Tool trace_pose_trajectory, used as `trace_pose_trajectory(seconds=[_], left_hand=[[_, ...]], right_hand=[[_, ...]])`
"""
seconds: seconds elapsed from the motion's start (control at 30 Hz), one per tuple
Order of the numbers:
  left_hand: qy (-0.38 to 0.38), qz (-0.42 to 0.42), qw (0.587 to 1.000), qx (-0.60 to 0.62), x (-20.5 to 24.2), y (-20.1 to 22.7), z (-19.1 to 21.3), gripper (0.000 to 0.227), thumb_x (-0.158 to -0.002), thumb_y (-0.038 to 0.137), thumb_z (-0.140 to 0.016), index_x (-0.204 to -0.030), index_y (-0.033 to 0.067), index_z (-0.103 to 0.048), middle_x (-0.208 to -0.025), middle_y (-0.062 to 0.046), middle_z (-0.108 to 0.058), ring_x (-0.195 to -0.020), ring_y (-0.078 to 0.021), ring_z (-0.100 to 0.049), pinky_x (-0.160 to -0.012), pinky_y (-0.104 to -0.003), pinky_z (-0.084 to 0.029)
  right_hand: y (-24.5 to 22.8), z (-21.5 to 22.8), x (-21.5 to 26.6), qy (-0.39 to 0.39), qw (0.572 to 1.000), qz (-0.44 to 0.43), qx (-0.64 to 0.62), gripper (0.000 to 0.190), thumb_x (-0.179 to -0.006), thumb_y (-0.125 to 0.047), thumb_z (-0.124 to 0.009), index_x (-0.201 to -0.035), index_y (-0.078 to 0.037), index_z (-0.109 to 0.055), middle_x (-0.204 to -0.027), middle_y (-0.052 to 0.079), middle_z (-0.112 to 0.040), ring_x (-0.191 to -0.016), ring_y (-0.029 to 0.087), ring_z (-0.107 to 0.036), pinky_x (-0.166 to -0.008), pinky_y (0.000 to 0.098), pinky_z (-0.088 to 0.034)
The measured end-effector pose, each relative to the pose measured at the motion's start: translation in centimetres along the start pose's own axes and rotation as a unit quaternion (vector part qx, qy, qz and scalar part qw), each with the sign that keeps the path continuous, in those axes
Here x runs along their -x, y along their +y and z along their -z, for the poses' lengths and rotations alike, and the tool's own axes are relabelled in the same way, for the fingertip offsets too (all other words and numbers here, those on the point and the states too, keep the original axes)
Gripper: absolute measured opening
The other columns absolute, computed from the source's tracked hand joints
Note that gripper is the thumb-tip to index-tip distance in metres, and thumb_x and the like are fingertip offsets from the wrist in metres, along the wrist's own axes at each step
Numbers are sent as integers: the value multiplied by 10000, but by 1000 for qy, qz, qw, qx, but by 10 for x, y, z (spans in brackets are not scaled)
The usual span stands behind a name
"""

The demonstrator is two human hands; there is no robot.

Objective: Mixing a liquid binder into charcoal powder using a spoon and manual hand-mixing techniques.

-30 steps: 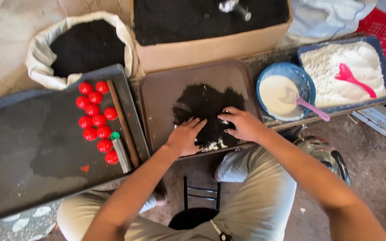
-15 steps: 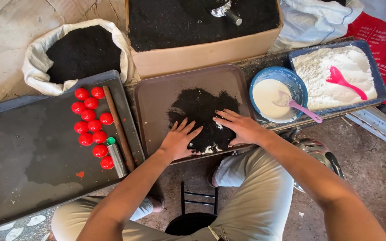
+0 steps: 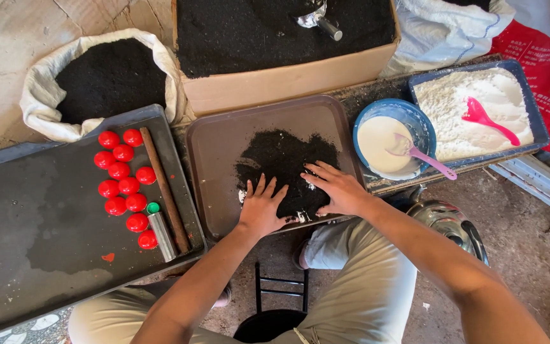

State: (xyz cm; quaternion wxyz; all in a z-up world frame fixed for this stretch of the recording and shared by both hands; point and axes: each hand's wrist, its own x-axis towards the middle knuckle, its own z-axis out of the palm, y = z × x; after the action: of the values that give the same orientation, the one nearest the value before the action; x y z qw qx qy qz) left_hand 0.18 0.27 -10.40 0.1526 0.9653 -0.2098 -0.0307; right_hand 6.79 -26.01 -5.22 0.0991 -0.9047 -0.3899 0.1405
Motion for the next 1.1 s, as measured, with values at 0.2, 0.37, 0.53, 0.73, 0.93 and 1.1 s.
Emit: trace_pose_trajectory(seconds=[0.2,0.37,0.53,0.73,0.93,1.1], left_hand=[[23,28,999,3,-7,2,-17,769,-700,482,-841,-1388,188,-662,-1429,-206,-608,-1404,-500,-464,-1115,-727,-327],[44,45,998,-6,-17,-2,-34,707,-714,470,-828,-1356,208,-691,-1393,-180,-645,-1361,-481,-524,-1086,-708,-383],[28,79,997,0,-24,-20,-45,689,-685,441,-805,-1340,261,-692,-1369,-114,-679,-1350,-436,-560,-1077,-682,-426],[-148,26,988,44,-26,-34,44,610,-874,280,-716,-1471,269,-590,-1390,-151,-664,-1307,-391,-614,-1017,-509,-550],[-128,67,981,130,-13,-12,116,698,-873,241,-723,-1537,226,-509,-1428,-168,-624,-1284,-401,-615,-987,-503,-576],[-51,207,960,181,-28,0,149,745,-942,371,-696,-1586,121,-416,-1626,-159,-405,-1512,-422,-326,-1245,-519,-327]], right_hand=[[2,-19,0,61,998,4,5,1070,-610,-418,-944,-1539,-225,-447,-1587,67,-445,-1464,358,-412,-1084,492,-498],[-8,-20,-5,103,994,-16,12,1009,-574,-472,-942,-1466,-222,-541,-1536,39,-515,-1430,329,-472,-1071,456,-512],[-9,-47,-29,143,988,-55,20,940,-566,-566,-906,-1396,-234,-616,-1479,1,-562,-1375,281,-539,-1024,404,-543],[0,-39,-56,102,993,-43,28,627,-729,-334,-867,-1318,-203,-695,-1332,29,-669,-1164,286,-688,-900,373,-604],[-36,28,-58,55,992,-103,-57,584,-854,-189,-775,-1418,-157,-629,-1319,110,-674,-1114,332,-717,-846,377,-621],[-64,69,-41,100,974,-142,-148,489,-864,-200,-776,-1343,-148,-694,-1373,128,-643,-1260,381,-628,-983,485,-567]])
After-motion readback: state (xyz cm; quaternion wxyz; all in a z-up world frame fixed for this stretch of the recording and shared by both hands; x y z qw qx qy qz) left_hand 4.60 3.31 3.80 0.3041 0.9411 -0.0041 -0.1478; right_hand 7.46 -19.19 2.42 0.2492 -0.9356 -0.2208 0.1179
